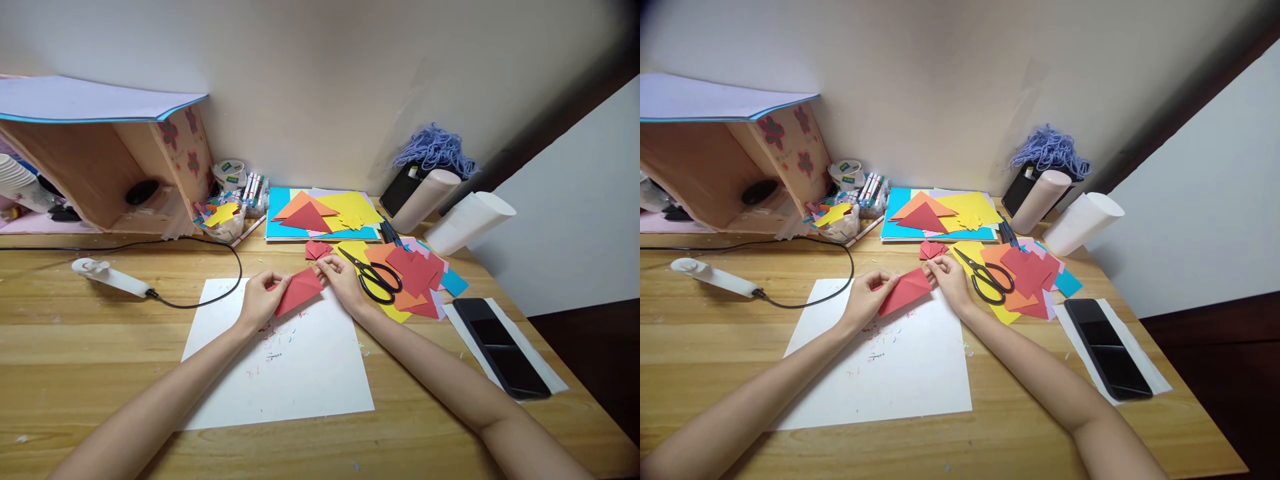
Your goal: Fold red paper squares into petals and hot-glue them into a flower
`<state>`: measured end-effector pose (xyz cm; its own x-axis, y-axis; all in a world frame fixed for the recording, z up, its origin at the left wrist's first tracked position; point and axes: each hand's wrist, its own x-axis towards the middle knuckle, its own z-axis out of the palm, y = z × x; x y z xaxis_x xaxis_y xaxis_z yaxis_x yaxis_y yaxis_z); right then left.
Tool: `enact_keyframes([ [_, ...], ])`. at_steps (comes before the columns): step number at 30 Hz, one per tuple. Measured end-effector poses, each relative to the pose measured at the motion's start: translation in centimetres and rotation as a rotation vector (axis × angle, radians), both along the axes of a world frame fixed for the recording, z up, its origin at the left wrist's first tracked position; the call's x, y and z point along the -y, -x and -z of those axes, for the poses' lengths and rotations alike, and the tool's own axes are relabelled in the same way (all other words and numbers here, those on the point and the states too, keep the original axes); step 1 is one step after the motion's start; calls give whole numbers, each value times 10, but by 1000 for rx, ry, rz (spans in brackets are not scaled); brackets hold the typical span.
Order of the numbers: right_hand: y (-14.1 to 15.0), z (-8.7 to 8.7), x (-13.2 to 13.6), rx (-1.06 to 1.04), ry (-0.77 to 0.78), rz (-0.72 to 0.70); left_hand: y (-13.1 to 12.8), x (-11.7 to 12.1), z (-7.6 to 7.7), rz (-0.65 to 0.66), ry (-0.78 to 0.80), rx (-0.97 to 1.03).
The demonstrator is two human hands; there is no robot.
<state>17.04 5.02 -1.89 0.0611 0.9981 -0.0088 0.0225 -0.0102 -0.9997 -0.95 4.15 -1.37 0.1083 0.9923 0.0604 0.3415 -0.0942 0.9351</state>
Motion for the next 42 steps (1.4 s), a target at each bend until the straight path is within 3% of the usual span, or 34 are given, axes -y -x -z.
enact_keyframes([
  [3, 1, -3, 2, 0, -47, -84, -1, 3, -2, 40, -28, -19],
  [8, 6, -5, 9, 225, -119, -255, -4, 11, -8, 111, -154, -129],
  [15, 9, -2, 12, 215, -111, -204, -6, 12, -8, 91, -215, -182],
  [24, 2, -2, 2, 115, -80, 61, -3, 9, -9, 18, -160, -108],
  [27, 1, -4, 2, 67, -67, -16, -2, 9, -9, 11, -142, -74],
  [32, 4, -2, 10, 238, -154, -276, -3, 7, -7, 87, -108, -39],
  [37, 7, -1, 16, 349, -231, -225, -4, 7, -6, 112, -72, -37],
  [42, 6, -4, 12, 272, -212, -90, -4, 6, -7, 34, -69, -60],
])
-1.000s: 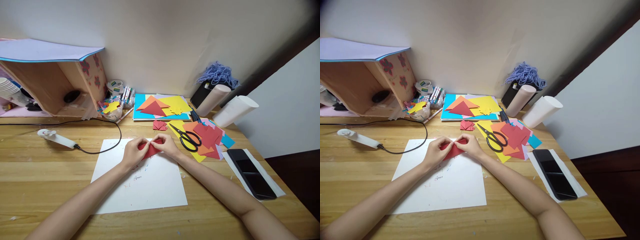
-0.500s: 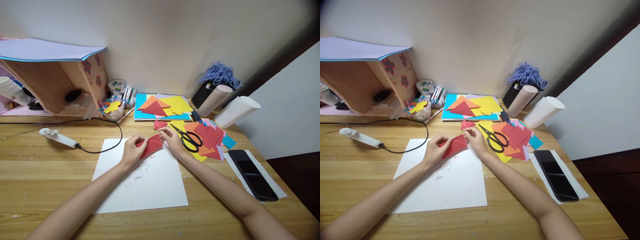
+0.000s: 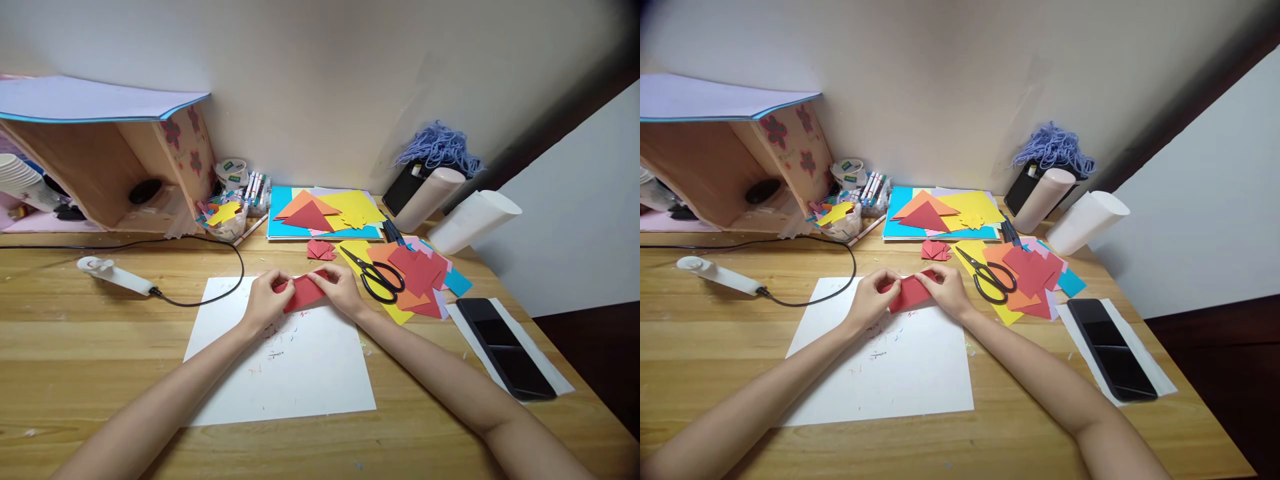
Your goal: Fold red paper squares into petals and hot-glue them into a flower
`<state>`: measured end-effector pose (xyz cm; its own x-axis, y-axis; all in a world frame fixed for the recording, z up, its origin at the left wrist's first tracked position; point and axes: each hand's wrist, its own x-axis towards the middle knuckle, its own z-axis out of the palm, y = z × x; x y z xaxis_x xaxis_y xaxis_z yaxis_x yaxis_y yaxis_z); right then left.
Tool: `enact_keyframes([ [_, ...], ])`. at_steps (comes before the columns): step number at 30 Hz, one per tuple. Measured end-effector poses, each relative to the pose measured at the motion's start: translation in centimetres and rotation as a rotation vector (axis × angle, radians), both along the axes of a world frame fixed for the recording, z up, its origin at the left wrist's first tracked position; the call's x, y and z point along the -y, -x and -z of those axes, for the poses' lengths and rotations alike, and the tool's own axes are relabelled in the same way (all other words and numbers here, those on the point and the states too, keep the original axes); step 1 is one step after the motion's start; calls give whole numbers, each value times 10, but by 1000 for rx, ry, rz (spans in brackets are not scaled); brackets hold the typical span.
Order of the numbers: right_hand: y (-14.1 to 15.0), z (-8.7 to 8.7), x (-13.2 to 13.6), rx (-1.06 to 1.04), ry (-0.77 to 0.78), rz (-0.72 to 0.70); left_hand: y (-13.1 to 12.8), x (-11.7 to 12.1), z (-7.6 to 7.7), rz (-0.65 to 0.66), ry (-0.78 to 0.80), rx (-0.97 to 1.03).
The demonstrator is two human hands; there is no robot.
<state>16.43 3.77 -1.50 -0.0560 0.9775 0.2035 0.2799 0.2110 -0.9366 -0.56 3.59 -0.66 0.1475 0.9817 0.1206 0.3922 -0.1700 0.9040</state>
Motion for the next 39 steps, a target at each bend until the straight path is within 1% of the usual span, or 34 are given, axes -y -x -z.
enact_keyframes([
  [4, -5, 0, -5, -105, 13, 93, 1, -3, 3, -70, 50, 56],
  [7, -10, 4, -10, -165, -10, 187, 5, -6, 7, -131, 64, 111],
  [9, -13, 7, -12, -193, -20, 251, 8, -7, 8, -193, 23, 102],
  [11, -13, 9, -14, -195, -8, 265, 9, -5, 7, -210, -91, 32],
  [12, -12, 9, -14, -187, 7, 245, 8, -4, 5, -183, -175, -23],
  [13, -11, 8, -13, -182, 23, 217, 7, -2, 4, -127, -270, -95],
  [15, -8, 6, -11, -183, 53, 149, 3, 1, 2, 22, -460, -259],
  [17, -6, 4, -10, -197, 73, 95, 1, 3, 3, 144, -611, -399],
  [18, -5, 3, -9, -203, 79, 77, 0, 4, 4, 180, -668, -450],
  [20, -5, 1, -9, -217, 92, 50, 1, 3, 6, 189, -746, -502],
  [22, -5, 0, -9, -241, 127, 11, 3, 2, 8, 144, -772, -506],
  [24, -6, -1, -9, -277, 176, -38, 5, 1, 7, 72, -747, -483],
  [26, -6, -1, -8, -303, 208, -74, 6, 2, 6, 10, -679, -452],
  [30, -3, 1, -7, -346, 211, -118, 6, 2, 4, -65, -526, -358],
  [35, -3, 6, -8, -325, 172, -120, 5, 1, 4, -71, -370, -217],
  [39, -3, 7, -9, -213, 111, -70, 5, -1, 1, -89, -245, -91],
])
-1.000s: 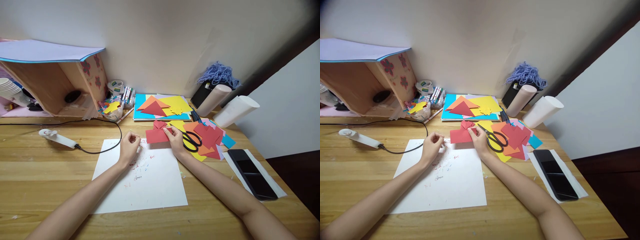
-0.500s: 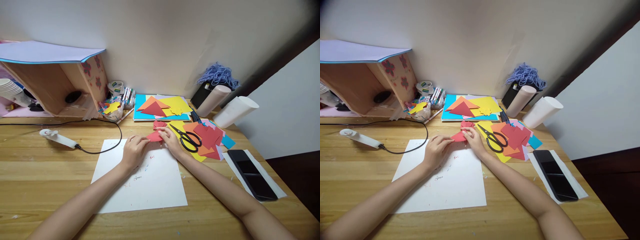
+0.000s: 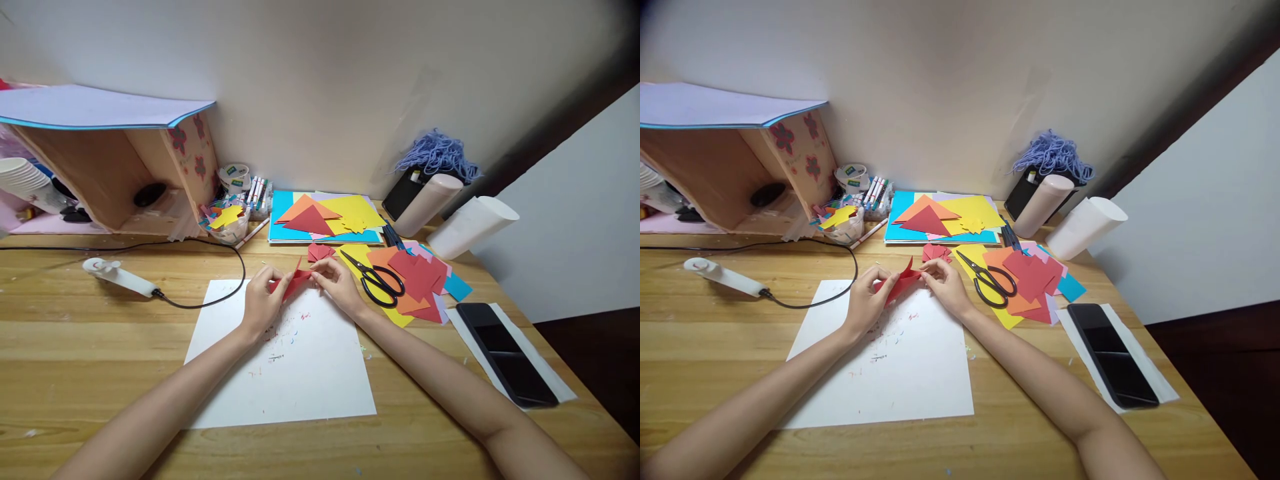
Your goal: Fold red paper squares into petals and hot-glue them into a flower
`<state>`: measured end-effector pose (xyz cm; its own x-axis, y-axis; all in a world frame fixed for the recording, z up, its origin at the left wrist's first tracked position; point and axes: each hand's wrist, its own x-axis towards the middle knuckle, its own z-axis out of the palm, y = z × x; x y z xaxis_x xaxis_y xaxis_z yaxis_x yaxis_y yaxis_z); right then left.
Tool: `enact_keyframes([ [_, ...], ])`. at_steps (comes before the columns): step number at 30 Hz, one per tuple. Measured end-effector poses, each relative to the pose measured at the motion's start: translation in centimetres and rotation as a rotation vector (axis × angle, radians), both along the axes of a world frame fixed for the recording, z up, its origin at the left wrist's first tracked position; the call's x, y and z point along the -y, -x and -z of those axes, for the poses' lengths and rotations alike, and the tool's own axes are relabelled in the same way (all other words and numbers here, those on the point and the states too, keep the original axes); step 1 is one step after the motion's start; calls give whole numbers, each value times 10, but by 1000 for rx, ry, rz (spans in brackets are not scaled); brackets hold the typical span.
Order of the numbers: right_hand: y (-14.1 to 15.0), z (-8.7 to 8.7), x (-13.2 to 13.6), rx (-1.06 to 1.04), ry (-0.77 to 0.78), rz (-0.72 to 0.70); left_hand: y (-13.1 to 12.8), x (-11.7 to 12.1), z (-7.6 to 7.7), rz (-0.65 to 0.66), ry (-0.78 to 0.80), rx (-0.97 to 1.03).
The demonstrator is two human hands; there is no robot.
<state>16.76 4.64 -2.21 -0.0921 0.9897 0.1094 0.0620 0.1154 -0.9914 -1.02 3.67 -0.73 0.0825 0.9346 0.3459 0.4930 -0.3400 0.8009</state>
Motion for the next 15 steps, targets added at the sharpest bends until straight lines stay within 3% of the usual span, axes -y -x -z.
enact_keyframes([
  [8, 5, -10, 10, 306, -204, -136, 1, -2, -4, -51, 88, 124],
  [15, 1, -10, 10, 306, -329, 101, 3, -6, 4, -137, 249, 275],
])
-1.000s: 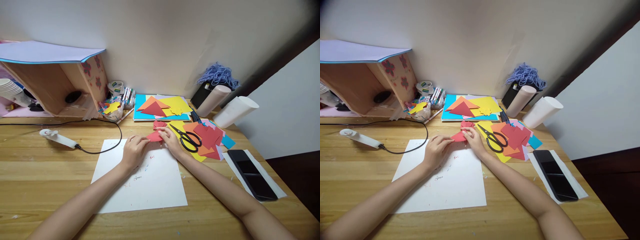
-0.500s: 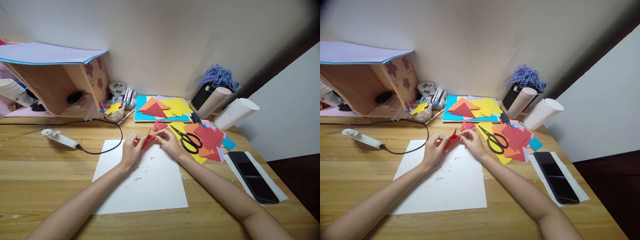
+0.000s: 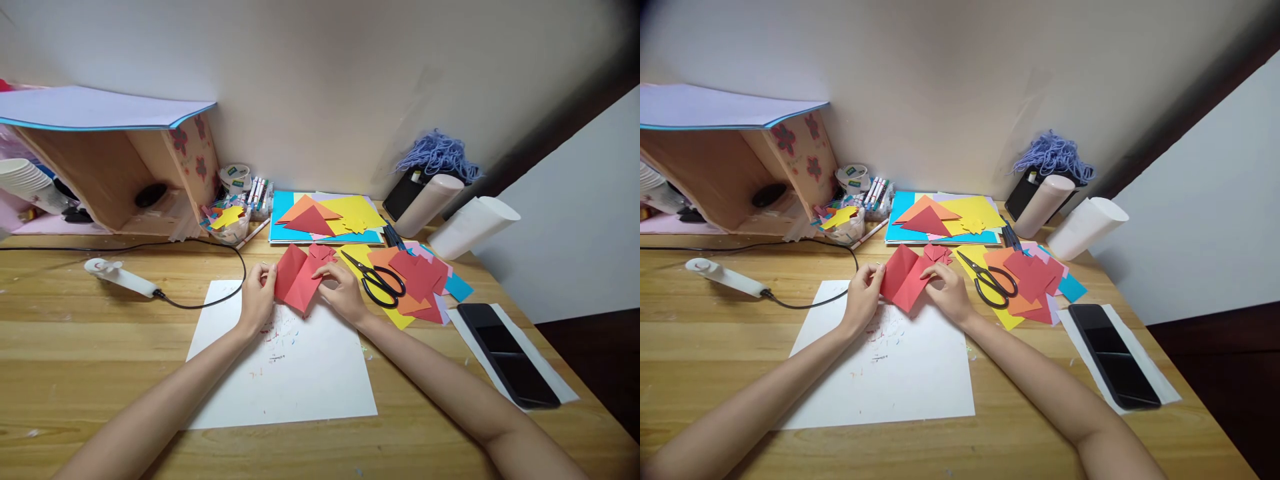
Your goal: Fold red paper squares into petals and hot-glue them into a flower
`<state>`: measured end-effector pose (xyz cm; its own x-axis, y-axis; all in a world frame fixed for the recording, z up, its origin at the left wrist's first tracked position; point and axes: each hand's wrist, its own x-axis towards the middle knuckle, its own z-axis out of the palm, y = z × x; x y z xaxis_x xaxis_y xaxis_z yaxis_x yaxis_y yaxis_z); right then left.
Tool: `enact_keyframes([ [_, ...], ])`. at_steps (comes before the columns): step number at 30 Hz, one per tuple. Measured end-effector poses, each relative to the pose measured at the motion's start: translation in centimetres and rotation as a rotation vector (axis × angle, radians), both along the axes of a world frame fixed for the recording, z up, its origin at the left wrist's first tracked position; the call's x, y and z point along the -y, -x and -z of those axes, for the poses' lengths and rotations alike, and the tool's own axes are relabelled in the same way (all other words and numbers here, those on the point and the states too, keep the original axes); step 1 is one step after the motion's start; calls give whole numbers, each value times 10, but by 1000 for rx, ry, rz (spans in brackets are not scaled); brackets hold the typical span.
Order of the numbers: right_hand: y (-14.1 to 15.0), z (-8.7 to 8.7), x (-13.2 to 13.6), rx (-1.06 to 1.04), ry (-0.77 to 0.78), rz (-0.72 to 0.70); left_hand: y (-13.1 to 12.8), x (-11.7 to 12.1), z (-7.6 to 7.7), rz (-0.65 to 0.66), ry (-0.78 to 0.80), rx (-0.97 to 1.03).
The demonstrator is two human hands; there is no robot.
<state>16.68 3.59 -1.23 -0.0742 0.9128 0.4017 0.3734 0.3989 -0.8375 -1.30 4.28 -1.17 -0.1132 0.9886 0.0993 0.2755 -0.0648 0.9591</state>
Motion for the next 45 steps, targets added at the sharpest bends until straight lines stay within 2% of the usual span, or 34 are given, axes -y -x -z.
enact_keyframes([
  [3, -5, 0, -2, 33, -52, -11, -2, -1, 1, 104, 55, 106],
  [6, -8, -1, -3, 71, -74, -58, -2, -1, -2, 246, 79, 107],
  [9, -8, 0, -4, 50, -51, -88, 2, -2, -7, 358, 203, 150],
  [17, -8, -1, -5, 120, -12, -283, 9, -5, -19, 386, 423, 459],
  [23, -8, -1, -6, -17, 51, -346, 8, -6, -14, 395, 406, 444],
  [28, -5, -4, -8, -82, 168, -254, 9, -5, -12, 398, 331, 225],
  [31, -2, -3, -8, -151, 236, -191, 8, -2, -16, 443, 350, 180],
  [35, 0, -1, -6, -238, 301, -152, 5, -1, -18, 490, 371, 218],
  [41, 1, 2, -6, -189, 252, -81, 7, -6, -12, 455, 445, 372],
  [45, 1, 2, -5, -120, 228, -45, 7, -5, -12, 458, 365, 386],
])
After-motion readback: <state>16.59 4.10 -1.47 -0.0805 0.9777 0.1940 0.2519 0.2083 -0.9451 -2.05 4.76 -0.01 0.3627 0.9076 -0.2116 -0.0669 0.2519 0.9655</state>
